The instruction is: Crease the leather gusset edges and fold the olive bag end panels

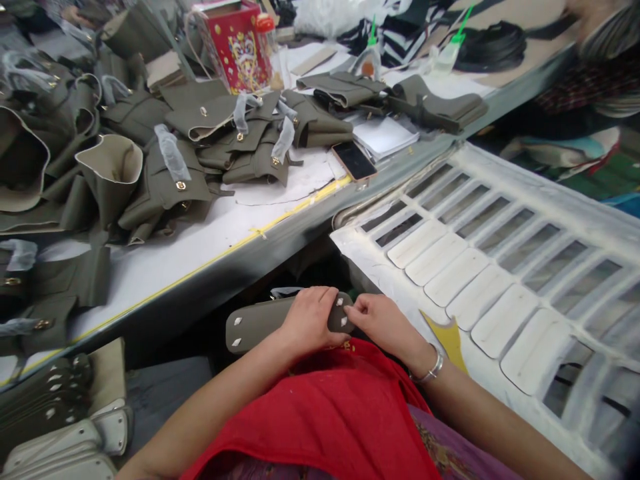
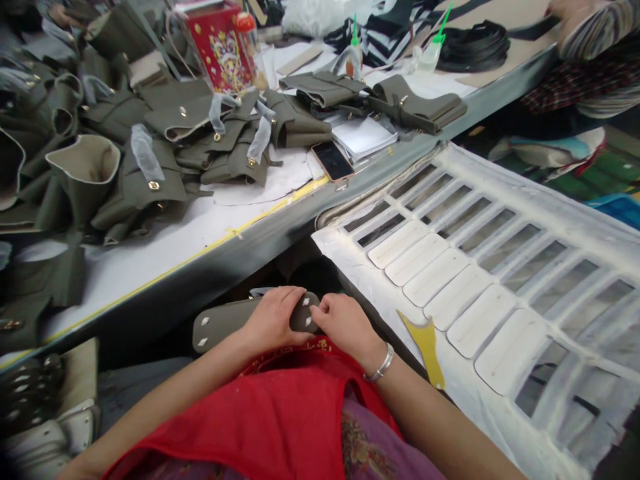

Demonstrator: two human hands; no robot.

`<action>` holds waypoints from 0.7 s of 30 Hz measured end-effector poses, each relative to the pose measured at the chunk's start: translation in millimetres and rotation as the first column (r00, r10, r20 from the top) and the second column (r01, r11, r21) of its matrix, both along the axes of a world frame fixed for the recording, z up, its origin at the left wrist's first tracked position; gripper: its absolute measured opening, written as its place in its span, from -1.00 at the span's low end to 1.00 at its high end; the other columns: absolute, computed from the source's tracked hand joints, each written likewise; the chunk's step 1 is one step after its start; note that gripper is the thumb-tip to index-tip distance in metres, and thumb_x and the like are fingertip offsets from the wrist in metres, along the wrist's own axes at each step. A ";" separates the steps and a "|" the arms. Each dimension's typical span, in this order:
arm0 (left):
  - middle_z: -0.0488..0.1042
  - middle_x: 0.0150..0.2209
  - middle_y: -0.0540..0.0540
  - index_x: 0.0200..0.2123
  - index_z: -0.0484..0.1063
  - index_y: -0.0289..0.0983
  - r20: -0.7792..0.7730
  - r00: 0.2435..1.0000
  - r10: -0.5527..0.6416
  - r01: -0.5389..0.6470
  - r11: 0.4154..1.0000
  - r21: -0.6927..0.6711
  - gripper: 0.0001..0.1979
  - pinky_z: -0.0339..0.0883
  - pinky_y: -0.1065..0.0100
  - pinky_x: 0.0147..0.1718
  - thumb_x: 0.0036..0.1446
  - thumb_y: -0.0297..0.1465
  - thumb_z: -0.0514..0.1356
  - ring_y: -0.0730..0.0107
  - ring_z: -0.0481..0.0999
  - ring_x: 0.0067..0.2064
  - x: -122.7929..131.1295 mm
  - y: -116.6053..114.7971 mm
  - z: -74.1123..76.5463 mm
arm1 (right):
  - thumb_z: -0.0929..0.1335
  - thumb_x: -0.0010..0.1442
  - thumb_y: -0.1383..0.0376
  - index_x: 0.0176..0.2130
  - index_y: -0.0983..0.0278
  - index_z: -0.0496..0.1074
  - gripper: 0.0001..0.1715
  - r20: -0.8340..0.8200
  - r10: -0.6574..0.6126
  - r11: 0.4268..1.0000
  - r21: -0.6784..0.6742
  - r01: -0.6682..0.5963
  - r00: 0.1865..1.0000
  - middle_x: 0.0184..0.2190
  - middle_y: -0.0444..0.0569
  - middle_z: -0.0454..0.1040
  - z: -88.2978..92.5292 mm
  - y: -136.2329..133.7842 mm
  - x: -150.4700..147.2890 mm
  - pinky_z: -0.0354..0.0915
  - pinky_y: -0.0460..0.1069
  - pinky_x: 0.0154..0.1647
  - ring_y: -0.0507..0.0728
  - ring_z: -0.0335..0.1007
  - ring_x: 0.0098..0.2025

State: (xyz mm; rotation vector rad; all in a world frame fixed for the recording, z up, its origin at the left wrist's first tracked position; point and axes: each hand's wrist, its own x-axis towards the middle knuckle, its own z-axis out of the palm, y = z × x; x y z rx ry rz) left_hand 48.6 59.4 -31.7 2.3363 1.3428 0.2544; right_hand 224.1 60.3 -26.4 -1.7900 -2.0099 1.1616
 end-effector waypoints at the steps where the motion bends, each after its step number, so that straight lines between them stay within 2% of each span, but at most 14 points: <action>1: 0.41 -0.05 -0.28 -0.05 0.30 -0.35 0.003 1.000 -0.001 0.001 1.000 -0.002 -0.37 0.25 0.10 -0.03 -0.17 -0.16 0.30 0.03 0.40 -0.05 0.7 0.5 -0.2 | 0.26 0.14 0.17 -0.57 0.26 0.31 -0.68 0.005 -0.008 1.000 -0.006 0.008 1.000 -0.58 -0.12 0.40 -1.3 -0.4 -0.4 0.02 -0.06 -0.48 0.02 0.24 -0.52; 5: 0.43 -0.09 -0.26 -0.06 0.31 -0.35 0.010 1.000 0.017 -0.017 1.000 -0.016 -0.39 0.22 0.08 -0.02 -0.18 -0.17 0.30 0.03 0.40 -0.06 7.4 2.3 0.1 | 0.27 0.13 0.16 -0.55 0.24 0.20 -0.71 0.029 -0.059 0.998 0.018 0.058 0.998 -0.60 -0.16 0.32 -9.1 -2.6 -2.0 0.00 -0.06 -0.49 0.01 0.19 -0.54; 8: 0.40 -0.03 -0.27 0.02 0.27 -0.33 0.015 1.000 0.012 -0.011 1.000 -0.022 -0.30 0.06 -0.01 0.12 -0.18 -0.12 0.32 0.02 0.36 0.02 2.9 -0.1 5.7 | 0.26 0.11 0.12 -0.47 0.21 0.15 -0.74 0.017 -0.097 0.995 0.034 0.097 0.995 -0.58 -0.19 0.28 -13.3 -5.6 -3.6 0.03 -0.06 -0.49 0.03 0.18 -0.54; 10: 0.32 0.09 -0.29 0.11 0.18 -0.32 0.055 0.998 0.029 -0.029 1.000 0.001 -0.18 -0.08 -0.06 0.18 -0.17 -0.04 0.31 -0.01 0.26 0.13 -16.4 -5.5 11.1 | 0.25 0.11 0.08 -0.42 0.21 0.15 -0.73 0.010 -0.117 0.993 0.008 0.117 0.993 -0.57 -0.18 0.29 -14.8 -7.2 -5.0 0.08 -0.05 -0.49 0.04 0.21 -0.53; 11: 0.28 0.12 -0.29 0.14 0.15 -0.31 0.084 0.993 0.085 -0.087 0.996 0.022 -0.17 -0.09 -0.05 0.19 -0.14 -0.02 0.29 0.01 0.22 0.16 -32.0 -9.9 13.6 | 0.25 0.10 0.05 -0.40 0.20 0.16 -0.71 0.010 -0.128 0.992 -0.012 0.128 0.992 -0.57 -0.18 0.30 -15.5 -7.2 -5.9 0.10 -0.05 -0.49 0.06 0.23 -0.53; 12: 0.28 0.13 -0.27 0.13 0.16 -0.30 0.115 0.976 0.187 -0.194 0.980 0.045 -0.22 -0.04 -0.02 0.18 -0.09 -0.03 0.27 0.04 0.22 0.16 -51.1 -15.9 15.5 | 0.25 0.09 0.02 -0.39 0.20 0.16 -0.69 0.009 -0.141 0.989 -0.032 0.141 0.990 -0.56 -0.17 0.32 -16.2 -6.5 -7.0 0.12 -0.04 -0.50 0.06 0.25 -0.53; 13: 0.30 0.10 -0.25 0.10 0.20 -0.29 0.144 0.933 0.329 -0.340 0.938 0.063 -0.33 0.03 0.03 0.15 -0.02 -0.07 0.23 0.09 0.25 0.14 -72.4 -23.3 16.7 | 0.25 0.08 0.00 -0.38 0.20 0.17 -0.67 0.001 -0.153 0.987 -0.051 0.153 0.988 -0.56 -0.16 0.33 -16.8 -5.2 -8.3 0.15 -0.04 -0.50 0.07 0.27 -0.53; 14: 0.35 0.03 -0.22 0.03 0.25 -0.28 0.172 0.856 0.488 -0.504 0.862 0.063 -0.46 0.14 0.09 0.09 0.05 -0.12 0.19 0.15 0.31 0.07 -94.7 -32.0 16.9 | 0.25 0.07 -0.01 -0.37 0.20 0.18 -0.66 -0.012 -0.162 0.984 -0.073 0.161 0.987 -0.57 -0.15 0.34 -17.4 -3.4 -9.8 0.17 -0.03 -0.51 0.08 0.28 -0.54; 15: 0.40 -0.06 -0.19 -0.05 0.30 -0.28 0.192 0.749 0.634 -0.651 0.758 0.036 -0.60 0.23 0.16 0.00 0.09 -0.18 0.15 0.21 0.37 -0.03 -116.3 -41.3 15.9 | 0.26 0.05 -0.01 -0.37 0.20 0.18 -0.65 -0.028 -0.173 0.981 -0.098 0.169 0.985 -0.58 -0.15 0.35 -17.6 -1.6 -11.4 0.19 -0.03 -0.53 0.08 0.29 -0.55; 16: 0.43 -0.16 -0.15 -0.14 0.34 -0.28 0.201 0.642 0.740 -0.751 0.660 -0.029 -0.68 0.29 0.22 -0.11 0.11 -0.20 0.12 0.27 0.41 -0.15 -135.7 -50.4 13.7 | 0.26 0.03 -0.02 -0.36 0.20 0.19 -0.64 -0.045 -0.180 0.976 -0.129 0.173 0.983 -0.59 -0.15 0.35 -17.6 0.0 -12.9 0.20 -0.03 -0.55 0.08 0.29 -0.57; 17: 0.43 -0.26 -0.10 -0.21 0.35 -0.28 0.199 0.564 0.802 -0.795 0.592 -0.130 -0.72 0.32 0.28 -0.23 0.11 -0.20 0.11 0.33 0.42 -0.26 -152.0 -58.6 10.5 | 0.26 0.02 -0.03 -0.36 0.20 0.19 -0.63 -0.064 -0.188 0.971 -0.163 0.176 0.980 -0.60 -0.15 0.35 -17.3 1.3 -14.3 0.21 -0.03 -0.56 0.08 0.29 -0.58; 18: 0.42 -0.35 -0.06 -0.28 0.36 -0.28 0.196 0.514 0.835 -0.800 0.549 -0.243 -0.73 0.31 0.33 -0.32 0.10 -0.19 0.12 0.37 0.40 -0.35 -164.4 -65.2 6.8 | 0.27 0.01 -0.04 -0.35 0.20 0.19 -0.62 -0.078 -0.197 0.964 -0.199 0.178 0.977 -0.60 -0.15 0.35 -16.9 2.3 -15.3 0.23 -0.03 -0.58 0.08 0.30 -0.58; 21: 0.39 -0.48 0.01 -0.39 0.35 -0.30 0.236 0.453 0.860 -0.707 0.508 -0.492 -0.72 0.23 0.41 -0.44 0.02 -0.17 0.18 0.44 0.35 -0.45 -179.9 -74.4 -2.2 | 0.30 -0.04 -0.07 -0.32 0.20 0.18 -0.55 -0.086 -0.241 0.937 -0.280 0.209 0.967 -0.54 -0.13 0.40 -16.4 3.8 -15.8 0.29 0.00 -0.58 0.11 0.35 -0.55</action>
